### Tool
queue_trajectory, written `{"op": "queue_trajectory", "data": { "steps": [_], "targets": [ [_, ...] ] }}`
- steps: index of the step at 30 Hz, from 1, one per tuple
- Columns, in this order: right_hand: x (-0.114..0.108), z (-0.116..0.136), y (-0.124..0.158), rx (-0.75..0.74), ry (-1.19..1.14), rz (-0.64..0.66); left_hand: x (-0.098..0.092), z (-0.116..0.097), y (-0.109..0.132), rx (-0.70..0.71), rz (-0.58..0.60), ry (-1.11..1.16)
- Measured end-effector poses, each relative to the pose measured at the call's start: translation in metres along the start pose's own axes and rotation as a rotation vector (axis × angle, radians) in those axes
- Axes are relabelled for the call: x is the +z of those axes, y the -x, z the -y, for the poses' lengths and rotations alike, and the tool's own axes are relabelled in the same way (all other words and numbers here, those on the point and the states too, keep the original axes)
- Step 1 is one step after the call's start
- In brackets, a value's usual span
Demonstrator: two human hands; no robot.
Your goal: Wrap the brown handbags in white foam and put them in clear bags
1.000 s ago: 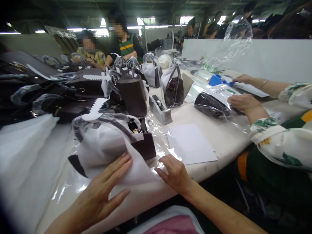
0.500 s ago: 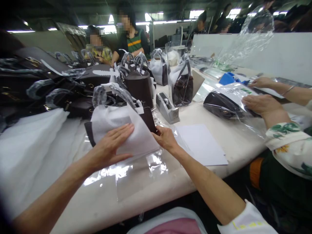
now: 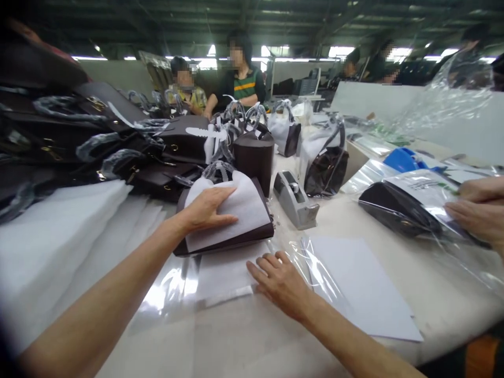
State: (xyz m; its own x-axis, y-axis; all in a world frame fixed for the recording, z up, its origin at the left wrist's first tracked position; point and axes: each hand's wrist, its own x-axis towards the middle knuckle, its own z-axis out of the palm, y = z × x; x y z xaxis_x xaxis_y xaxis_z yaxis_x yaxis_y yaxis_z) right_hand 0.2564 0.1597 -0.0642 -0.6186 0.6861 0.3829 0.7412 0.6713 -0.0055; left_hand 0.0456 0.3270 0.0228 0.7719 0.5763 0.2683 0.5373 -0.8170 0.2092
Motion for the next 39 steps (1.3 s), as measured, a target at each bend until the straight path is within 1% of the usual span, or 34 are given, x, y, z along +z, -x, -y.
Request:
{"op": "queue_trajectory", "data": {
  "steps": [1, 2, 3, 5, 6, 8, 10, 13, 15, 16, 17, 18, 20, 22, 24, 25, 27, 29, 31, 32, 34, 35, 37, 39],
  "targets": [
    [0.004, 0.000, -0.002, -0.019, 0.029, -0.028, 0.000, 0.000, 0.000, -0.007, -0.003, 0.016],
    [0.007, -0.001, -0.006, -0.021, 0.051, -0.087, -0.001, -0.001, 0.001, -0.017, -0.005, 0.033],
    [0.009, -0.001, -0.011, -0.004, 0.065, -0.162, -0.001, -0.003, 0.001, -0.032, -0.007, 0.049],
    [0.008, -0.002, -0.023, 0.075, 0.065, -0.286, -0.001, -0.005, 0.002, -0.083, -0.017, 0.077],
    [0.006, 0.000, -0.028, 0.112, 0.041, -0.319, -0.002, -0.006, 0.002, -0.121, -0.028, 0.088],
    [0.000, 0.005, -0.037, 0.144, -0.045, -0.331, -0.006, -0.008, 0.002, -0.201, -0.063, 0.105],
    [-0.009, 0.013, -0.042, 0.131, -0.108, -0.336, -0.018, -0.012, 0.002, -0.255, -0.102, 0.120],
    [-0.032, 0.030, -0.041, 0.121, -0.112, -0.372, -0.049, -0.027, 0.004, -0.250, -0.115, 0.150],
    [-0.049, 0.044, -0.034, 0.113, -0.123, -0.365, -0.068, -0.040, 0.010, -0.233, -0.082, 0.194],
    [-0.056, 0.052, -0.030, 0.107, -0.131, -0.358, -0.073, -0.045, 0.014, -0.243, -0.050, 0.235],
    [-0.061, 0.060, -0.025, 0.097, -0.133, -0.350, -0.075, -0.050, 0.019, -0.265, -0.012, 0.281],
    [-0.062, 0.068, -0.020, 0.083, -0.125, -0.336, -0.072, -0.053, 0.025, -0.295, 0.024, 0.326],
    [-0.058, 0.083, -0.011, 0.063, -0.088, -0.323, -0.057, -0.057, 0.038, -0.366, 0.071, 0.389],
    [-0.047, 0.093, -0.006, 0.056, -0.057, -0.324, -0.038, -0.058, 0.053, -0.415, 0.063, 0.408],
    [-0.037, 0.099, -0.004, 0.053, -0.062, -0.332, -0.027, -0.059, 0.070, -0.438, 0.038, 0.444],
    [-0.033, 0.100, -0.005, 0.054, -0.076, -0.332, -0.026, -0.060, 0.079, -0.442, 0.021, 0.459],
    [-0.029, 0.100, -0.008, 0.056, -0.109, -0.327, -0.032, -0.062, 0.102, -0.460, -0.016, 0.469],
    [-0.029, 0.100, -0.011, 0.076, -0.135, -0.342, -0.040, -0.066, 0.133, -0.513, -0.042, 0.455],
    [-0.030, 0.101, -0.013, 0.093, -0.159, -0.368, -0.042, -0.072, 0.169, -0.561, -0.057, 0.439],
    [-0.031, 0.102, -0.013, 0.101, -0.174, -0.390, -0.040, -0.076, 0.186, -0.560, -0.082, 0.430],
    [-0.031, 0.103, -0.014, 0.113, -0.204, -0.437, -0.029, -0.086, 0.217, -0.487, -0.188, 0.417],
    [-0.031, 0.104, -0.014, 0.118, -0.212, -0.464, -0.021, -0.093, 0.228, -0.459, -0.243, 0.392],
    [-0.029, 0.102, -0.013, 0.133, -0.221, -0.499, -0.005, -0.106, 0.242, -0.405, -0.343, 0.310],
    [-0.027, 0.098, -0.011, 0.144, -0.230, -0.518, 0.009, -0.117, 0.246, -0.343, -0.404, 0.205]
  ]
}}
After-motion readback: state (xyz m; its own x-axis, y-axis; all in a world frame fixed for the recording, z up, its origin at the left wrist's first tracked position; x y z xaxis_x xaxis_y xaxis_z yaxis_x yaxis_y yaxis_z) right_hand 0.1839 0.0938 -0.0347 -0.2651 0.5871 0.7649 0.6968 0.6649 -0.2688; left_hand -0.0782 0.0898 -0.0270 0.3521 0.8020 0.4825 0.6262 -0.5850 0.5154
